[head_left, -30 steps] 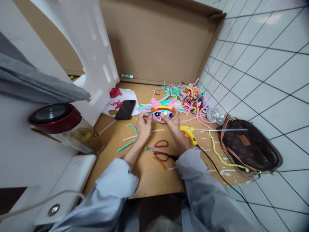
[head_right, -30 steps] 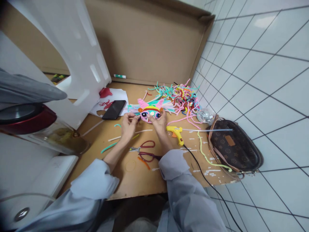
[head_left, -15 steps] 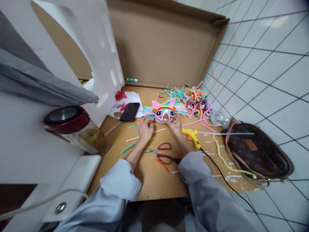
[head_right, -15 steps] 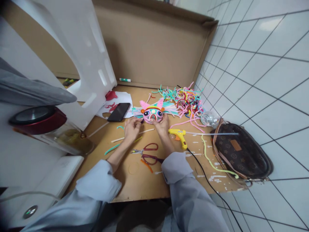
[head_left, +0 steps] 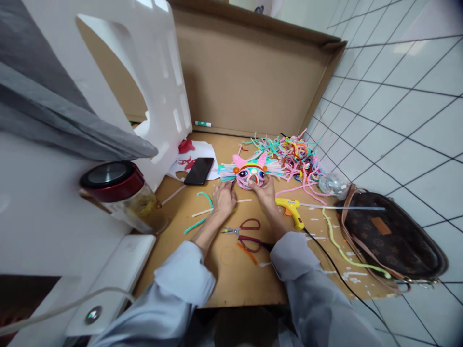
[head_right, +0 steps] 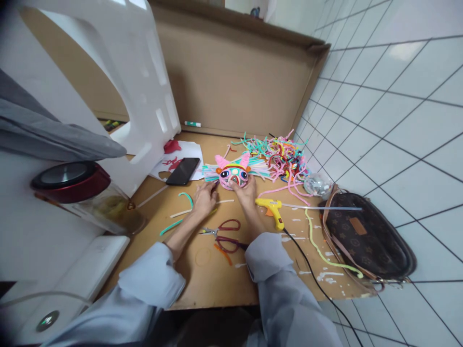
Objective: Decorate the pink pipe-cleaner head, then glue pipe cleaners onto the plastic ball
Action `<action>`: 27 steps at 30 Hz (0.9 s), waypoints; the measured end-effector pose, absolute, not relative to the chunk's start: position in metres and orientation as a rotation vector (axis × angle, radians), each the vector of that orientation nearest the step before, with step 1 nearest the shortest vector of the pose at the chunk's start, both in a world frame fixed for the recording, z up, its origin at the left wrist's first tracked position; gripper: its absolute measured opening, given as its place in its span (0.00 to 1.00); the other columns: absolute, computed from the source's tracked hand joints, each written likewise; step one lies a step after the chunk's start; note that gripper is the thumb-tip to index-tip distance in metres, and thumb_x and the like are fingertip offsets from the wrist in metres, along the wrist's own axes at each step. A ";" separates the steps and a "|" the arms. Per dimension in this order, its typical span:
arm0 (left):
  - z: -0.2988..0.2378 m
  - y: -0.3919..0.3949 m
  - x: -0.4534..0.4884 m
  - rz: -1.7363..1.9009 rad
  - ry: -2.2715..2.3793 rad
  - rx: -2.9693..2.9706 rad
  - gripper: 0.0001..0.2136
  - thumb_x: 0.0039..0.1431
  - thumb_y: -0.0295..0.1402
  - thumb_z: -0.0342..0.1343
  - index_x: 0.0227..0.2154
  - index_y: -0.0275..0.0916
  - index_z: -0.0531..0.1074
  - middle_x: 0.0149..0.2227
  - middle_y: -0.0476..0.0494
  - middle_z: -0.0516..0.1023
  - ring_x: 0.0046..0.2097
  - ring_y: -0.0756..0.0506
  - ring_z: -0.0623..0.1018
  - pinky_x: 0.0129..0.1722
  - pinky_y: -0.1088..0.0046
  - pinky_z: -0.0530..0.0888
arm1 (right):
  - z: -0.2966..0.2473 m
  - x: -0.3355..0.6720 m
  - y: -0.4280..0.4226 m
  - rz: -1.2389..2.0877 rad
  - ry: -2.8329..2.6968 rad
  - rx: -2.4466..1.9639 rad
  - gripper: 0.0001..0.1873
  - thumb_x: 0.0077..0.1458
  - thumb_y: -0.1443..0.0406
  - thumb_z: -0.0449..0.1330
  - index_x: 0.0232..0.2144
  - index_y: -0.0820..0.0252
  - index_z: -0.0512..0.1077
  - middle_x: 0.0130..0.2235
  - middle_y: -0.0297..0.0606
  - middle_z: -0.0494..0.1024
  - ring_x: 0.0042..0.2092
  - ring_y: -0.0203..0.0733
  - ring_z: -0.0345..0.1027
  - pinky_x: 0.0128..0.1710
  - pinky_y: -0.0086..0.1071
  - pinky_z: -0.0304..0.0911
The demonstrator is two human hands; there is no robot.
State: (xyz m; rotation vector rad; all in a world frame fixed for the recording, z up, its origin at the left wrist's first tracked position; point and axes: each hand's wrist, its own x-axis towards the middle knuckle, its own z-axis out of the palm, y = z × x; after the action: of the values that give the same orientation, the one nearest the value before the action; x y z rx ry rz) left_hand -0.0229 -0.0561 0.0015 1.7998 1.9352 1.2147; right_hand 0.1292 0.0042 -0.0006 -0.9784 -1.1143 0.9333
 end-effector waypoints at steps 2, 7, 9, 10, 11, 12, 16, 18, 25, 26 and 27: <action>0.001 -0.054 -0.024 1.328 1.884 1.761 0.22 0.54 0.25 0.49 0.51 0.35 0.75 0.54 0.31 0.75 0.56 0.33 0.73 0.62 0.48 0.67 | 0.000 0.130 0.005 0.938 -1.104 -1.014 0.42 0.33 0.56 0.75 0.51 0.58 0.65 0.45 0.41 0.81 0.46 0.46 0.77 0.51 0.45 0.71; -0.001 -0.052 -0.028 1.577 1.772 1.598 0.27 0.54 0.26 0.50 0.59 0.32 0.67 0.60 0.28 0.67 0.62 0.35 0.70 0.64 0.54 0.68 | -0.002 0.130 0.004 0.922 -1.100 -1.039 0.43 0.33 0.58 0.75 0.52 0.58 0.66 0.49 0.43 0.80 0.49 0.47 0.76 0.53 0.46 0.71; -0.002 -0.051 -0.030 1.644 1.761 1.538 0.29 0.54 0.26 0.51 0.62 0.32 0.64 0.62 0.28 0.64 0.64 0.36 0.68 0.66 0.56 0.67 | -0.002 0.129 0.003 0.918 -1.099 -1.033 0.43 0.33 0.59 0.75 0.53 0.58 0.66 0.49 0.43 0.80 0.50 0.47 0.75 0.54 0.46 0.70; -0.002 -0.050 -0.031 1.665 1.769 1.511 0.30 0.54 0.26 0.51 0.62 0.32 0.63 0.63 0.28 0.62 0.65 0.36 0.67 0.67 0.57 0.65 | -0.003 0.129 0.003 0.918 -1.099 -1.032 0.43 0.33 0.59 0.76 0.52 0.58 0.66 0.50 0.43 0.80 0.50 0.48 0.75 0.54 0.46 0.70; -0.003 -0.049 -0.031 1.679 1.783 1.485 0.30 0.54 0.26 0.52 0.63 0.32 0.62 0.64 0.28 0.61 0.66 0.36 0.66 0.68 0.57 0.64 | -0.003 0.129 0.003 0.918 -1.099 -1.033 0.43 0.32 0.59 0.76 0.52 0.58 0.67 0.50 0.43 0.80 0.51 0.48 0.75 0.55 0.46 0.70; -0.004 -0.048 -0.032 1.687 1.800 1.462 0.31 0.54 0.26 0.52 0.63 0.32 0.61 0.65 0.29 0.61 0.66 0.36 0.66 0.69 0.57 0.62 | -0.003 0.128 0.003 0.920 -1.103 -1.032 0.43 0.31 0.60 0.76 0.52 0.58 0.67 0.50 0.43 0.80 0.51 0.48 0.75 0.55 0.46 0.70; -0.004 -0.046 -0.031 1.660 1.833 1.399 0.31 0.53 0.26 0.54 0.62 0.34 0.62 0.65 0.30 0.60 0.67 0.35 0.64 0.70 0.57 0.60 | -0.003 0.128 0.003 0.942 -1.123 -1.028 0.42 0.32 0.59 0.76 0.52 0.58 0.67 0.49 0.43 0.80 0.51 0.48 0.75 0.54 0.46 0.70; 0.000 -0.050 -0.028 1.650 1.847 1.408 0.30 0.52 0.26 0.54 0.61 0.34 0.63 0.66 0.30 0.58 0.68 0.35 0.63 0.69 0.58 0.61 | -0.003 0.128 0.003 0.949 -1.121 -1.027 0.42 0.32 0.59 0.76 0.51 0.58 0.67 0.49 0.43 0.81 0.51 0.48 0.75 0.54 0.47 0.70; 0.029 -0.071 -0.015 1.850 1.795 1.556 0.17 0.53 0.25 0.52 0.46 0.37 0.69 0.56 0.32 0.65 0.59 0.39 0.70 0.61 0.60 0.69 | -0.002 0.128 0.003 0.928 -1.121 -1.005 0.41 0.32 0.59 0.76 0.49 0.58 0.68 0.49 0.44 0.80 0.50 0.48 0.76 0.55 0.48 0.69; 0.030 -0.071 -0.014 1.813 1.747 1.518 0.15 0.53 0.25 0.53 0.45 0.38 0.69 0.53 0.34 0.68 0.55 0.40 0.74 0.56 0.61 0.72 | -0.002 0.128 0.003 0.929 -1.123 -1.006 0.40 0.32 0.59 0.76 0.49 0.58 0.68 0.49 0.44 0.80 0.49 0.48 0.76 0.55 0.48 0.69; 0.029 -0.071 -0.013 1.760 1.695 1.457 0.15 0.52 0.25 0.53 0.45 0.39 0.68 0.50 0.36 0.71 0.49 0.42 0.76 0.52 0.63 0.75 | -0.002 0.128 0.003 0.933 -1.126 -1.009 0.40 0.32 0.59 0.76 0.49 0.58 0.69 0.49 0.43 0.81 0.49 0.48 0.76 0.55 0.47 0.70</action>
State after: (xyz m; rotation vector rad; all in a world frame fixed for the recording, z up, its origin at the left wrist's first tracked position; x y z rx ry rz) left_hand -0.0127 -0.0709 0.0291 1.4572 1.6948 1.7599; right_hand 0.1285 0.0032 -0.0016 -1.0085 -1.1257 0.9332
